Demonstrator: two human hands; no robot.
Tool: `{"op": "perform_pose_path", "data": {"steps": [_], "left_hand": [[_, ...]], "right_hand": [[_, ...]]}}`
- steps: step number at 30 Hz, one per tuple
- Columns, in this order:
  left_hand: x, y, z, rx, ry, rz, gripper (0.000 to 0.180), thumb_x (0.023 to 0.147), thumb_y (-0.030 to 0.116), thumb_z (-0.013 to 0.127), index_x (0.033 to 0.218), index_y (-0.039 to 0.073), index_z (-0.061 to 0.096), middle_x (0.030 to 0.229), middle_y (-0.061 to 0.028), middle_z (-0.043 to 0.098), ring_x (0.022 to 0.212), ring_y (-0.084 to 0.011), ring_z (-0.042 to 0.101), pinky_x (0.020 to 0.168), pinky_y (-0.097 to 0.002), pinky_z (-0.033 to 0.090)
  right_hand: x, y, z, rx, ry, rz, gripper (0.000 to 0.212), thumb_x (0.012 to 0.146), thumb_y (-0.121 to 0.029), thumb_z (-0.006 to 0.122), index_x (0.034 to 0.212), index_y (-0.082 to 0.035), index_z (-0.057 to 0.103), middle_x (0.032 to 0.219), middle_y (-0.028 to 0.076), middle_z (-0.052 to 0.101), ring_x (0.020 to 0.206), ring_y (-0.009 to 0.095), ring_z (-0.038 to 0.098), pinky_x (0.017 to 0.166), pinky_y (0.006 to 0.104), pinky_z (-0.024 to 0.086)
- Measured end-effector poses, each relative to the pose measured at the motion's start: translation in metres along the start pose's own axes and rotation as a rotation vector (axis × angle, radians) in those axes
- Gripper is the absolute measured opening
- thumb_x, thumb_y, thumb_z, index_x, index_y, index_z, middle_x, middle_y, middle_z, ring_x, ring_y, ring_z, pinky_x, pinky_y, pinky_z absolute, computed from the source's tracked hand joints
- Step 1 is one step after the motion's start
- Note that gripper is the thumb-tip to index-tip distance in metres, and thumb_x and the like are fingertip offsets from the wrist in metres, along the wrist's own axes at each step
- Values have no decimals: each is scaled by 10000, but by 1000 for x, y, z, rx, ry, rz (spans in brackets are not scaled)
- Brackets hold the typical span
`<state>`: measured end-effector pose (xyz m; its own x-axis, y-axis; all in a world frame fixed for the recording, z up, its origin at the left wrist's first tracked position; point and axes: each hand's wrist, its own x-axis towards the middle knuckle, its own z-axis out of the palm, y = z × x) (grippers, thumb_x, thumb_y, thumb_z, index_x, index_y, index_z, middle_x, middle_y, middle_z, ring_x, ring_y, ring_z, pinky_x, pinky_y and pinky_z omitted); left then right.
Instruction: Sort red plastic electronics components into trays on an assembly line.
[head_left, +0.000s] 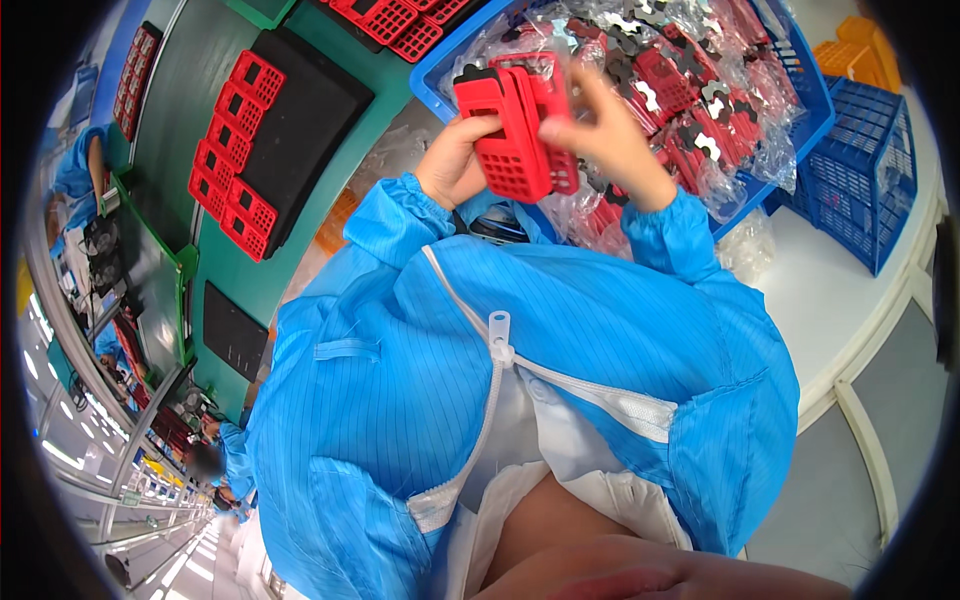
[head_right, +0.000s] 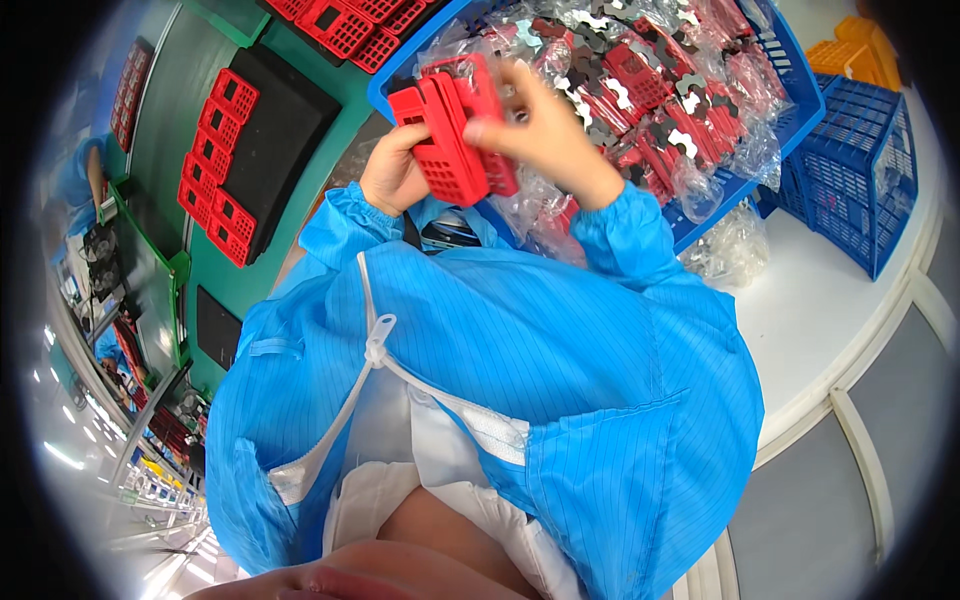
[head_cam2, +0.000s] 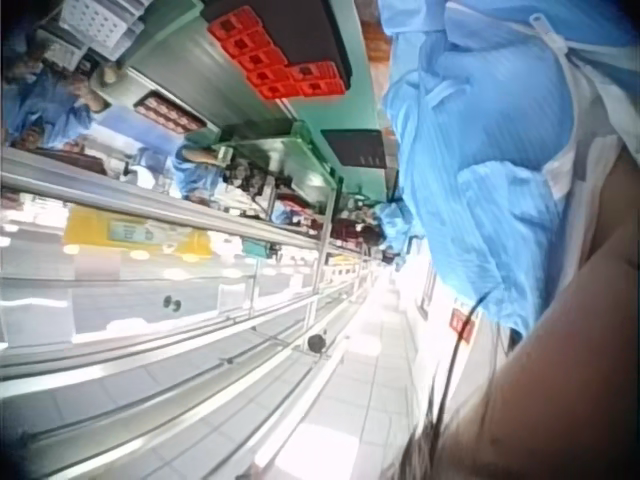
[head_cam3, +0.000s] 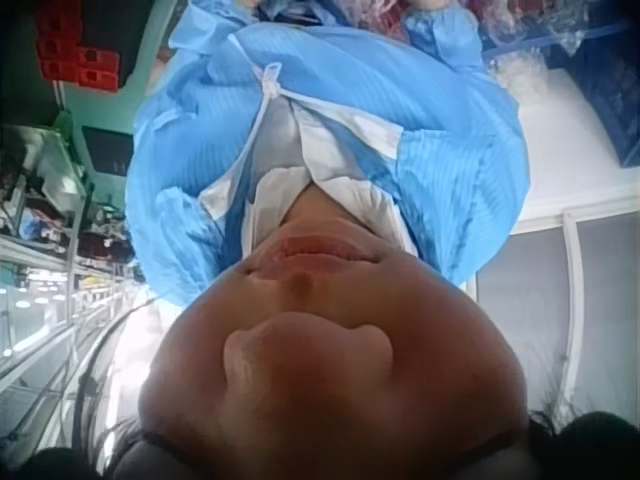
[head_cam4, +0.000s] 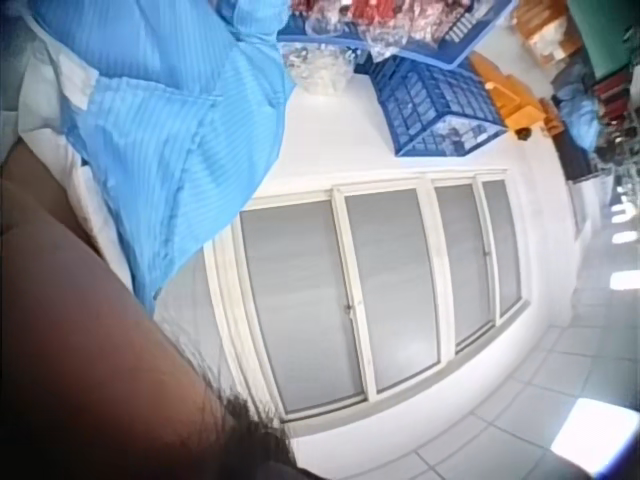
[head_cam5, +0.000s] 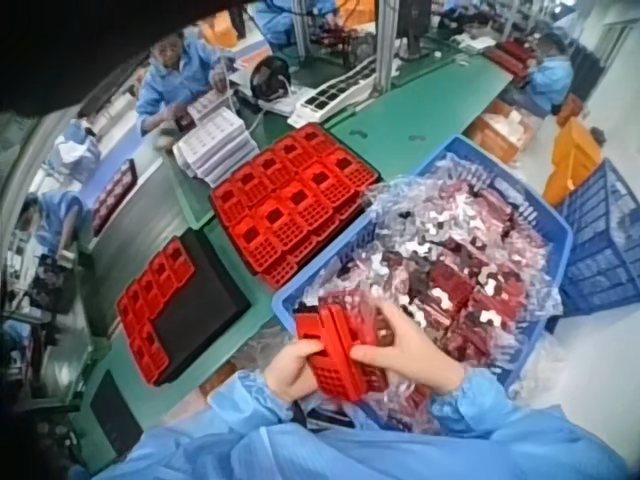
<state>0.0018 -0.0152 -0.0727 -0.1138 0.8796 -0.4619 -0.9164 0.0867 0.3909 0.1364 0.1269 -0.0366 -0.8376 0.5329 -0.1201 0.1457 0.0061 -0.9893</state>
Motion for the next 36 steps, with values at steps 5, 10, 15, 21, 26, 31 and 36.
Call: {"op": "perform_pose_path", "data": {"steps": [5,10,15,21,26,31,36], "left_hand": [[-13,0,8,-277,-22,-33,424,898,154,419,1299,17,405,1266,-158,505,1088,-291,553,954,-448,435],[11,-5,-44,-742,-625,-300,414,902,214,395,1248,-11,432,1188,-170,541,967,-266,610,845,-419,502],[0,-9,7,-275,-137,-224,356,895,225,461,1161,-2,522,1066,-172,614,939,-267,627,827,-411,511],[-1,-19,-6,-220,-170,-385,375,883,183,501,1204,-10,506,1112,-157,608,950,-247,627,852,-378,504],[-8,-27,3,-144,-190,-312,622,905,405,462,1367,12,325,1331,-300,372,1051,-420,550,868,-502,490],[-7,-26,-56,-192,-422,-452,746,844,296,623,1413,37,217,1333,-264,381,1046,-397,561,861,-483,501],[-18,3,-7,-207,-294,-358,474,766,100,656,1207,9,506,1067,-158,625,877,-259,649,781,-386,542]], "right_hand": [[-6,-3,-14,142,124,59,418,761,-57,650,1147,48,533,987,94,640,878,110,588,754,250,480],[5,-36,-35,-761,-88,-602,381,622,-2,622,974,-143,663,999,39,637,994,232,560,931,400,394],[-14,-47,-7,-802,-341,-679,345,646,-59,628,956,-201,683,1261,35,501,1160,255,452,1028,450,290],[-9,-38,-18,-164,-14,-221,148,792,-132,591,897,-37,633,985,86,583,946,248,546,835,354,421],[-8,-41,-24,-60,23,-173,153,860,-141,578,811,5,580,718,51,563,666,114,534,596,265,422],[19,-60,-33,303,357,-346,188,918,-174,538,844,-12,598,758,31,605,665,116,549,596,253,440],[59,45,-109,-743,669,-460,138,846,-170,594,864,-36,619,784,104,638,674,215,609,630,306,478]]}}
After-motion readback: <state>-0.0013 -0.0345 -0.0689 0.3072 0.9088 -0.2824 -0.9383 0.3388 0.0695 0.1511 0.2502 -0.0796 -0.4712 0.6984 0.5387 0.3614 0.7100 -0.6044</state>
